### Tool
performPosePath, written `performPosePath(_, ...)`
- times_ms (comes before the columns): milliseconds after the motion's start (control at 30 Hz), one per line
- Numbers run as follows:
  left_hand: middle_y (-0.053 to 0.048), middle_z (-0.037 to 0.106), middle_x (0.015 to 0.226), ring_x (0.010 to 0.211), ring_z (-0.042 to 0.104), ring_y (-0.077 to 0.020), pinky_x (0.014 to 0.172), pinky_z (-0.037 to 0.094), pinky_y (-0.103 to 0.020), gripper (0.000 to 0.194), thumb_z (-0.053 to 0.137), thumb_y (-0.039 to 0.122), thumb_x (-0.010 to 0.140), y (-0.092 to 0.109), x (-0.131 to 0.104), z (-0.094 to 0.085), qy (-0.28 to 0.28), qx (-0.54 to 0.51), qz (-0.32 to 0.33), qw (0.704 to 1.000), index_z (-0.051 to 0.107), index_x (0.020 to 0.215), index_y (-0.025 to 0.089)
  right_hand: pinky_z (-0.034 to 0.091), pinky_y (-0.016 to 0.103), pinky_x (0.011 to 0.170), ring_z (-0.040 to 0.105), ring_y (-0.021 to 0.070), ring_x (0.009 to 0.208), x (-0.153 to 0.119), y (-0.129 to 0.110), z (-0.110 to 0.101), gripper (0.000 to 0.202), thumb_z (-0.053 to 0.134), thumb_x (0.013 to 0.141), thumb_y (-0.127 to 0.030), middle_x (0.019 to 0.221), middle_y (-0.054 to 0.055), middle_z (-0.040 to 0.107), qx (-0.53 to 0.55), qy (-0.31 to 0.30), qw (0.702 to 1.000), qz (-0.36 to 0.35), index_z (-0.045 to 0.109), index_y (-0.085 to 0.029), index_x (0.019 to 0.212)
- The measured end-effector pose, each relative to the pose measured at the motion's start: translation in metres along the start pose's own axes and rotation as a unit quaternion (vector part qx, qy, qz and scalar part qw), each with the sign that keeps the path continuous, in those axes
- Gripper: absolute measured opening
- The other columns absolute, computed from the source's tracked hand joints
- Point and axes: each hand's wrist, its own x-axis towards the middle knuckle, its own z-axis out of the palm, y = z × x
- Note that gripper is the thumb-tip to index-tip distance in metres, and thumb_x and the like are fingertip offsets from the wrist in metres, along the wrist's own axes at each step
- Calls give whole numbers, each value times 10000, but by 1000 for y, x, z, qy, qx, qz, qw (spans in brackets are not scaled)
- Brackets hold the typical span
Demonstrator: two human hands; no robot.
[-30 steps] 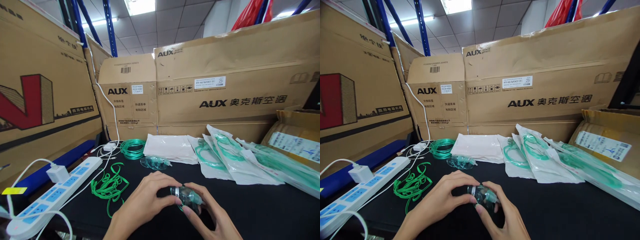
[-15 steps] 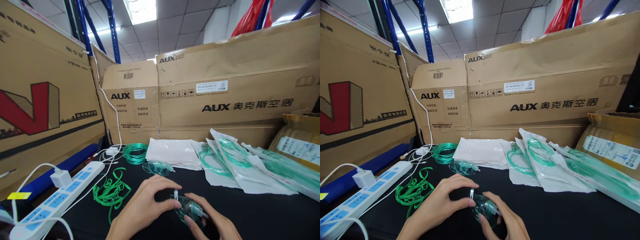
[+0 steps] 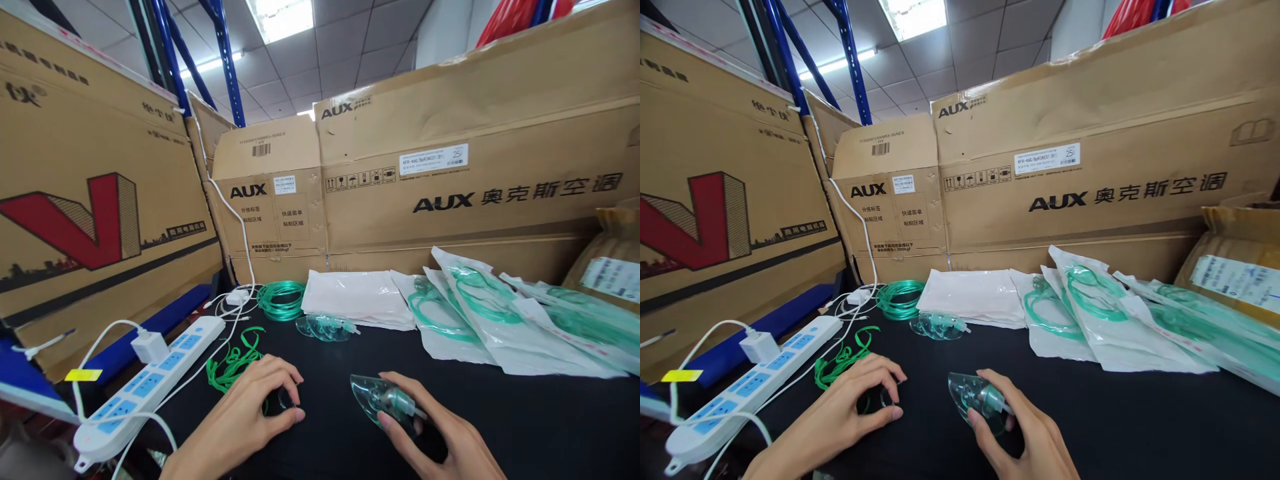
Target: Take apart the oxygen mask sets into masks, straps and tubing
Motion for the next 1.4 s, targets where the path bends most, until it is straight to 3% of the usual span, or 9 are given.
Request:
performPosePath(233,-25,687,1174,1154,596,-237,1063,417,-409,66,668,322,934,-4,-2,-8,13,63,3,998,653,968,267,601,215,645,704,168,646,2,0,1,393,685,861,-493,961,-24,795,-14,21,1000,-18,720,-335,1219)
performPosePath(533,-12,645,1301,1234,570,-246,1176,303,-470,172,671,418,939,-5,-3,-9,16,68,-9,998,651,1068,305,559,198,604,644,144,604,3,1,3,358,663,880,-462,831,-38,746,-26,13,999,-17,682,-327,1211)
performPosePath(667,2,657,1249,1190,588,-225,1123,375,-414,147,611,399,988,10,25,-10,37,51,19,998,653,1086,299,548,228,627,618,151,628,5,-3,4,302,638,882,-425,943,-30,766,1,-3,1000,17,634,-324,1166)
performPosePath(800,-26,663,1232,1185,585,-230,1062,425,-386,198,547,333,1028,19,69,-15,75,76,69,992,647,1183,261,525,248,630,662,168,716,29,-17,-9,244,595,880,-375,1015,1,772,21,-16,1000,16,583,-294,1109)
performPosePath(900,-45,672,1250,1202,581,-242,1069,424,-396,234,537,302,1034,13,99,-16,77,96,98,988,651,1224,227,515,287,680,672,175,738,61,-26,-23,240,575,879,-318,1123,41,750,-32,-14,999,-3,553,-271,1113)
performPosePath(1000,-58,693,1236,1188,607,-247,1057,444,-389,223,587,277,1007,-1,119,-11,64,102,117,986,674,1203,214,510,311,676,638,167,671,93,-22,-28,250,632,832,-220,1054,52,741,-69,-38,997,-14,569,-240,1073)
performPosePath(1067,-63,704,1222,1171,626,-244,1043,459,-379,214,614,270,992,-10,126,-7,62,104,124,985,684,1188,217,531,347,743,665,195,774,109,-14,-24,288,683,813,-186,1003,50,725,-90,-60,994,-25,599,-214,1087)
performPosePath(1200,-63,706,1236,1185,626,-240,1045,459,-367,219,637,261,980,-19,130,-2,68,102,135,983,684,1191,225,518,485,959,634,268,1137,123,-3,-10,371,696,922,-274,1232,86,660,-115,-99,986,-66,602,-181,1269)
performPosePath(1400,-52,722,1196,1151,632,-240,1023,459,-366,206,639,255,980,-20,130,-3,65,94,139,984,692,1175,216,518,508,984,629,270,1170,127,1,2,319,659,973,-322,1273,90,653,-146,-145,972,-114,631,-182,1259)
